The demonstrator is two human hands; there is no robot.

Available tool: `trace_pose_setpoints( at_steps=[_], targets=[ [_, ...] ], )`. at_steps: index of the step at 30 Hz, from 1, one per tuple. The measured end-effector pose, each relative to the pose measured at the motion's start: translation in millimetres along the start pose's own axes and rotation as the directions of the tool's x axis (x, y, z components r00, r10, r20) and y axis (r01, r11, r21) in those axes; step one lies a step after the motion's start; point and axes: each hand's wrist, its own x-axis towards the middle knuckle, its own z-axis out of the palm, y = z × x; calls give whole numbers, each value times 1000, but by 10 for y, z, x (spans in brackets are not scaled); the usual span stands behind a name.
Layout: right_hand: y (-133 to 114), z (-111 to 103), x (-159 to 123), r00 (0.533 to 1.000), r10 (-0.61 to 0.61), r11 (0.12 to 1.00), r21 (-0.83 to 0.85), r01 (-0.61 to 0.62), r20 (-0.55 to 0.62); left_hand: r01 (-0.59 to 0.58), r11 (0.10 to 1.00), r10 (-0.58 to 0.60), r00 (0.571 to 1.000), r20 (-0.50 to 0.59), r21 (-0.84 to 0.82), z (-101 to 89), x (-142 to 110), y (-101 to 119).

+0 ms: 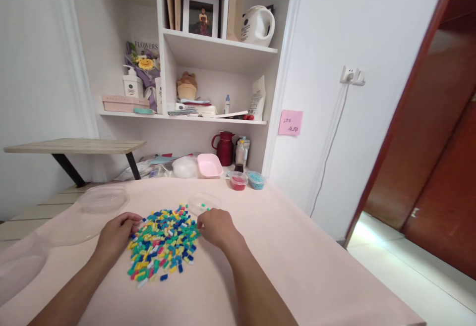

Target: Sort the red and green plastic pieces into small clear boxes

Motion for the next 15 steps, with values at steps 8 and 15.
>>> trace_pose_setpoints(
  at_steps=[8, 15],
  targets=[
    [-115, 23, 31, 996, 22, 984, -178, -6, 88, -19, 1000, 19, 1000, 11, -4, 11, 19, -33],
    [-43, 68, 54, 998, -1, 997, -72, 6, 69, -28, 1000, 28, 999, 34, 14, 28, 57, -92]
  ],
)
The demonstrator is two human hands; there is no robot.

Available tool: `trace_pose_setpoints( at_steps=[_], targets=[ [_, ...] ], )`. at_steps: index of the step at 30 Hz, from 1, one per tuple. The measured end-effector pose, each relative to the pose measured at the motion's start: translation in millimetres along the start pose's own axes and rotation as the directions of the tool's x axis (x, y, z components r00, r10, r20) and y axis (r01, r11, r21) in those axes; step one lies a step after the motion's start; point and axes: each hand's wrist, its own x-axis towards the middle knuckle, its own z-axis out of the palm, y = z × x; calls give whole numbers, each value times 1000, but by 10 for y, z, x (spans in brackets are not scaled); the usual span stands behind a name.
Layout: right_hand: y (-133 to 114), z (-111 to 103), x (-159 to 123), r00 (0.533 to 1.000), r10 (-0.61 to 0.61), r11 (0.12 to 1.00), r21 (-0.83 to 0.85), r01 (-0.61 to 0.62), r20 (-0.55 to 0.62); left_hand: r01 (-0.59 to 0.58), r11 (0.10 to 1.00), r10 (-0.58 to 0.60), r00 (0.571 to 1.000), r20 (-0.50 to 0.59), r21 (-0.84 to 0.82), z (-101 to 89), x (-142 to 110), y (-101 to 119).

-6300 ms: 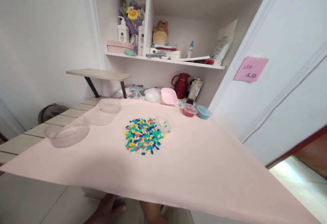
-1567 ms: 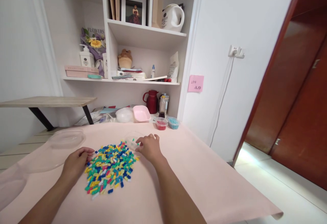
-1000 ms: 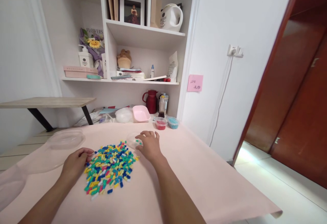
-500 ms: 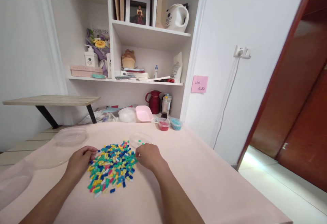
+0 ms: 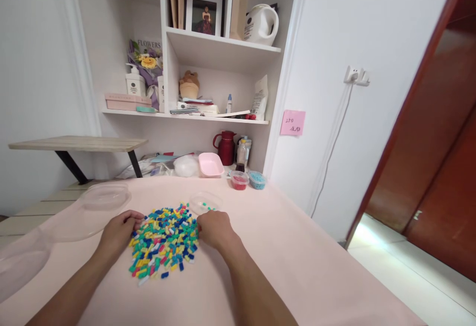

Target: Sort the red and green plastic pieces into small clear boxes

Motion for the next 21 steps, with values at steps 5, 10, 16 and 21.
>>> trace_pose_setpoints(
  at_steps=[5, 10, 16, 21],
  targets=[
    [169, -28, 49, 989, 35, 930, 366, 21, -144, 9, 999, -10, 1000, 22, 36, -10, -4, 4],
    [346, 13, 156, 875, 308, 787, 616, -14, -373, 22, 998, -24, 999, 37, 62, -18, -30, 45],
    [499, 108, 213, 785, 427, 718, 696, 8, -449, 29, 997, -33, 998, 50, 67, -16, -40, 84],
    [522, 103, 206, 770, 440, 672, 739, 59, -462, 25, 997, -29, 998, 48, 72, -13, -27, 46]
  ],
)
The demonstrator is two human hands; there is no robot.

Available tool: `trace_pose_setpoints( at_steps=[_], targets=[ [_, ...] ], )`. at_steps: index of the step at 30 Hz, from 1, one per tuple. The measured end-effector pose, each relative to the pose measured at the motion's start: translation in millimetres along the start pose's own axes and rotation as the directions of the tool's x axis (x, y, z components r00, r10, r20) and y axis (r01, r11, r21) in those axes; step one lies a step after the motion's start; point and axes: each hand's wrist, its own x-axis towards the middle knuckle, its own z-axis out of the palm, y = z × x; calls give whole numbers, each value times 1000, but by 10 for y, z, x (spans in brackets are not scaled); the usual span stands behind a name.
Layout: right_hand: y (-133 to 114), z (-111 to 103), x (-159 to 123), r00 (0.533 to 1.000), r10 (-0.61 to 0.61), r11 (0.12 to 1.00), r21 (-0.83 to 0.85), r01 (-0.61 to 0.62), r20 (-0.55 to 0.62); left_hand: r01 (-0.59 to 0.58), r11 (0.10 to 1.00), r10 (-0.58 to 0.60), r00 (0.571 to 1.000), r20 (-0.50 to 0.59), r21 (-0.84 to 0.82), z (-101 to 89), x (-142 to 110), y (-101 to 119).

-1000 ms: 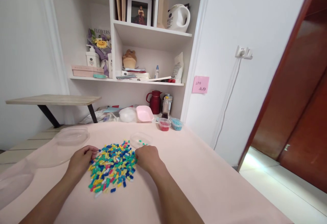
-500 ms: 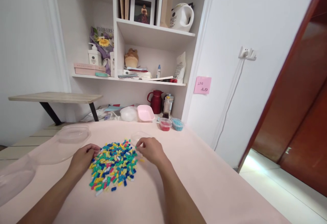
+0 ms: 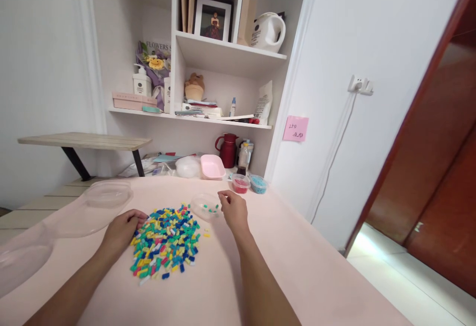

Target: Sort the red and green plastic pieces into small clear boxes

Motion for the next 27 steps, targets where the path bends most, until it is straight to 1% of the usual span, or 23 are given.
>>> trace_pose_setpoints(
  at_steps=[2, 5, 7, 9, 12, 17, 18, 22, 23, 24, 27],
  targets=[
    [-39, 13, -17, 999, -43, 998, 36, 42, 22, -10, 1000, 10, 1000, 3, -1, 3, 8, -24],
    [-114, 52, -67, 981, -145, 989, 41, 141, 126, -24, 1000, 24, 1000, 8, -3, 9, 18, -49],
    [-159, 76, -110, 954, -195, 979, -5, 202, 229, -28, 1000, 28, 1000, 7, -4, 13, 21, -55],
    [-198, 90, -152, 916, -213, 965, -73, 252, 339, -31, 1000, 31, 1000, 5, -4, 16, 21, -53],
    [-239, 91, -198, 858, -195, 939, -161, 303, 475, -36, 999, 36, 999, 8, -4, 16, 18, -45],
    [-248, 71, -213, 793, -138, 913, -234, 334, 594, -28, 1000, 28, 1000, 9, -8, 13, 17, -42],
    [-244, 67, -213, 768, -126, 909, -237, 343, 628, -26, 1000, 26, 1000, 9, -8, 14, 17, -43],
    [-230, 60, -228, 632, -38, 922, -217, 320, 774, -25, 1000, 25, 1000, 8, -2, 14, 11, -32],
    [-229, 63, -234, 618, -25, 925, -216, 312, 786, -24, 1000, 24, 1000, 7, 2, 13, 7, -27],
    [-230, 66, -241, 619, -25, 925, -217, 312, 785, -23, 1000, 23, 1000, 5, 6, 12, 2, -21],
    [-241, 76, -255, 657, -60, 910, -229, 345, 752, -20, 1000, 20, 1000, 3, 13, 8, -9, -9]
  ],
)
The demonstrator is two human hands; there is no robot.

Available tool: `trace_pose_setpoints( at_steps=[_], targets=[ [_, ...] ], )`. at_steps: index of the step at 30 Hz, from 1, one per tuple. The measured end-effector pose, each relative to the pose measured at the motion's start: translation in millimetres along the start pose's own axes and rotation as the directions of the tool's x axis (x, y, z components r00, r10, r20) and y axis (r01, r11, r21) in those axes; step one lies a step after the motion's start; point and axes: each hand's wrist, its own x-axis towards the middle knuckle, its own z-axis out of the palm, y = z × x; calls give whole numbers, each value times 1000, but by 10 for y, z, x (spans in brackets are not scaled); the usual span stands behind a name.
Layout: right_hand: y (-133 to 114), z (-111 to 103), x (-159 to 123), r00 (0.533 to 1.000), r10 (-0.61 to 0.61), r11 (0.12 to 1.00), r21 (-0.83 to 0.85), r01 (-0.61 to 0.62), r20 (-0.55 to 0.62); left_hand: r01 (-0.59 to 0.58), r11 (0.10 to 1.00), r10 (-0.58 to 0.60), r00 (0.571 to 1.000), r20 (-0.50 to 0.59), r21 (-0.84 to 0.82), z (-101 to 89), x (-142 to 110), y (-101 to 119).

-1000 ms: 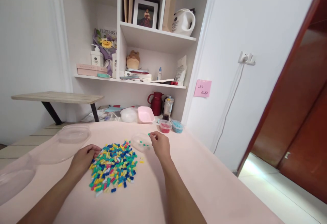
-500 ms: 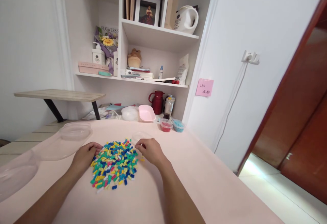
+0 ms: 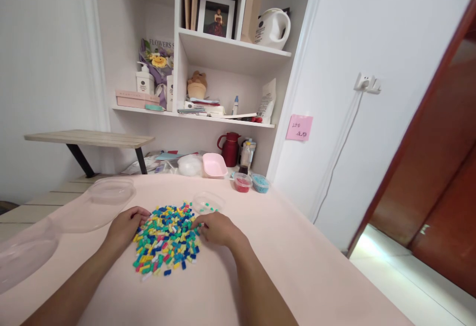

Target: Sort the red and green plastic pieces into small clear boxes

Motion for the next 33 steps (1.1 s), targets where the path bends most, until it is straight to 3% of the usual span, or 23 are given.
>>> trace_pose_setpoints(
  at_steps=[11, 28, 33],
  targets=[
    [-26, -32, -7, 991, 103, 992, -64, -109, -84, -4, 1000, 4, 1000, 8, 0, -4, 12, -10],
    [-101, -7, -15, 983, 182, 981, -74, -182, 6, -18, 1000, 18, 1000, 13, 14, 5, 31, -51],
    [-89, 13, 10, 992, 127, 983, -127, -130, -28, -20, 1000, 20, 1000, 7, 19, 0, 30, -50]
  ],
)
